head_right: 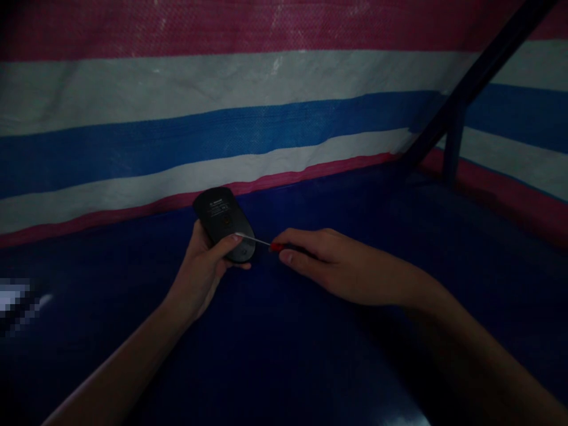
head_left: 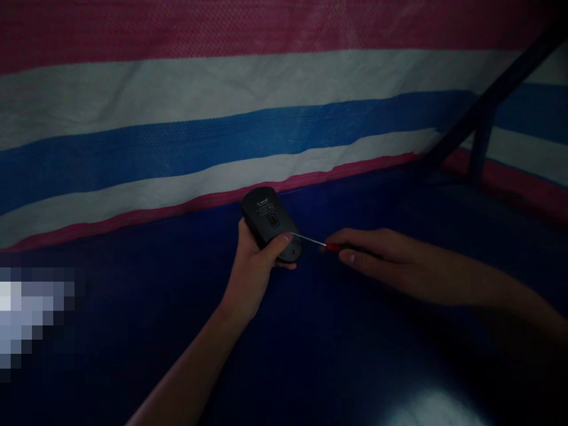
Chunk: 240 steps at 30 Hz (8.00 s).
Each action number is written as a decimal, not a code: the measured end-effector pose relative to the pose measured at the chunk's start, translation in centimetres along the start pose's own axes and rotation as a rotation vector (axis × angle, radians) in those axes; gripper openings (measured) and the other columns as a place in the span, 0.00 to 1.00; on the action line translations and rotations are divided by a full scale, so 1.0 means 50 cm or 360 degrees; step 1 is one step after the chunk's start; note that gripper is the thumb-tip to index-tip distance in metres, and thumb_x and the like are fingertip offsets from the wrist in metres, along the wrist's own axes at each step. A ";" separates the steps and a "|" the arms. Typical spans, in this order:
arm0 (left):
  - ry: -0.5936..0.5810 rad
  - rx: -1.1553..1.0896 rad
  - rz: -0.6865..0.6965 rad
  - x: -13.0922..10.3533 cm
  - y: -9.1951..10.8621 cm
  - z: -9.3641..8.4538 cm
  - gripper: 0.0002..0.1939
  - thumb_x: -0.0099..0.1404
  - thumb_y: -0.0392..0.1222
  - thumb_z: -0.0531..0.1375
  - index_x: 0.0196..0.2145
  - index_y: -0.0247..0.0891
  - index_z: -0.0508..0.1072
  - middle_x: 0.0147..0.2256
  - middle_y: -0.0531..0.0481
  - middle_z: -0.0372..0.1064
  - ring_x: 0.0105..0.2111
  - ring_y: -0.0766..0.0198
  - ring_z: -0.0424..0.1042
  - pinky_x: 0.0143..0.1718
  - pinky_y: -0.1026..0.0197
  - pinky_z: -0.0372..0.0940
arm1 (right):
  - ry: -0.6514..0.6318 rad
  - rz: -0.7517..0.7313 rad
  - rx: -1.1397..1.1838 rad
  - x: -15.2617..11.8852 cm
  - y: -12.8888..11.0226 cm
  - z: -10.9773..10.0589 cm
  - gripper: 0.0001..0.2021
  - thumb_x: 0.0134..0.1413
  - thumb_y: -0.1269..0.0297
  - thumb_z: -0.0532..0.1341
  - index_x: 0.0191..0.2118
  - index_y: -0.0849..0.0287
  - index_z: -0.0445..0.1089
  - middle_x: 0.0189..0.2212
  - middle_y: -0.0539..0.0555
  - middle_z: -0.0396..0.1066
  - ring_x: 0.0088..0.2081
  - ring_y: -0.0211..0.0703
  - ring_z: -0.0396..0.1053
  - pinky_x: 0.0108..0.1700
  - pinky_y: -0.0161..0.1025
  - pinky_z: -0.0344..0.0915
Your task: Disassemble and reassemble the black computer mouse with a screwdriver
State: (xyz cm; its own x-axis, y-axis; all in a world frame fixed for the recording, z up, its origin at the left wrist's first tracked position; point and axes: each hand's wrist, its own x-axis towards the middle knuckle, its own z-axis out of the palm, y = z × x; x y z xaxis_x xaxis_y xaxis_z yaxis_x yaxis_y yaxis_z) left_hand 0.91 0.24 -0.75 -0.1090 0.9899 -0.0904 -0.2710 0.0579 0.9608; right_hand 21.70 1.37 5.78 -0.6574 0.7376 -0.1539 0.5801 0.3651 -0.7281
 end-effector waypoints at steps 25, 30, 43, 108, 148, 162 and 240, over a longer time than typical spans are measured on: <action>0.0180 0.0042 0.0048 -0.005 0.004 0.017 0.30 0.47 0.33 0.67 0.46 0.38 0.60 0.38 0.49 0.67 0.33 0.63 0.72 0.28 0.62 0.71 | 0.0091 -0.0183 0.0828 -0.006 -0.016 0.029 0.08 0.48 0.73 0.64 0.37 0.57 0.70 0.46 0.53 0.73 0.37 0.37 0.74 0.37 0.33 0.71; 0.0032 0.0091 0.0106 -0.001 -0.001 0.010 0.29 0.47 0.34 0.69 0.45 0.39 0.62 0.39 0.49 0.69 0.34 0.63 0.72 0.30 0.63 0.70 | 0.0278 -0.0310 0.0585 0.002 -0.032 0.061 0.10 0.56 0.72 0.59 0.43 0.55 0.70 0.41 0.51 0.77 0.42 0.41 0.76 0.41 0.36 0.72; -0.0091 0.0180 0.0073 -0.005 -0.002 0.006 0.28 0.48 0.33 0.67 0.46 0.40 0.62 0.37 0.51 0.68 0.32 0.63 0.72 0.29 0.62 0.70 | 0.1062 -0.0607 -0.0390 0.016 -0.013 0.100 0.12 0.51 0.61 0.67 0.28 0.56 0.61 0.28 0.49 0.65 0.29 0.36 0.66 0.29 0.35 0.63; -0.0095 0.0169 0.0105 -0.002 -0.003 0.005 0.28 0.49 0.34 0.67 0.46 0.40 0.62 0.40 0.49 0.69 0.36 0.62 0.72 0.31 0.64 0.69 | 0.0799 -0.0296 0.0387 0.015 -0.028 0.103 0.08 0.55 0.69 0.63 0.42 0.54 0.72 0.35 0.47 0.77 0.35 0.35 0.75 0.36 0.30 0.70; -0.0104 0.0179 0.0147 -0.001 -0.011 0.000 0.28 0.49 0.35 0.68 0.47 0.41 0.64 0.41 0.49 0.70 0.39 0.60 0.72 0.35 0.62 0.70 | 0.1204 -0.0361 -0.0423 0.012 -0.032 0.102 0.14 0.53 0.58 0.65 0.25 0.56 0.61 0.20 0.46 0.64 0.21 0.34 0.62 0.23 0.35 0.56; -0.0170 0.0150 0.0080 -0.006 -0.002 0.001 0.28 0.53 0.39 0.66 0.51 0.40 0.61 0.43 0.46 0.68 0.36 0.58 0.73 0.26 0.61 0.73 | 0.1263 0.0125 0.0383 0.034 -0.005 0.074 0.17 0.50 0.57 0.64 0.18 0.57 0.62 0.16 0.47 0.65 0.20 0.35 0.62 0.22 0.34 0.56; -0.0139 0.0251 0.0160 -0.003 -0.007 0.002 0.34 0.47 0.31 0.67 0.51 0.42 0.61 0.43 0.50 0.67 0.40 0.61 0.70 0.37 0.61 0.69 | 0.0964 -0.0163 -0.0344 0.029 0.002 0.094 0.05 0.53 0.71 0.57 0.35 0.59 0.69 0.26 0.49 0.73 0.24 0.37 0.71 0.26 0.34 0.64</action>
State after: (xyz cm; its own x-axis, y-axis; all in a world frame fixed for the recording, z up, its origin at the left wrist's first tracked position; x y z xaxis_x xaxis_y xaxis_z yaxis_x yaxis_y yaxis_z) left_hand 1.10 0.08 -1.07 -0.0430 0.9988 0.0242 -0.1090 -0.0287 0.9936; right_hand 18.52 -0.19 2.32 -0.3637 0.8595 0.3592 0.6539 0.5102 -0.5587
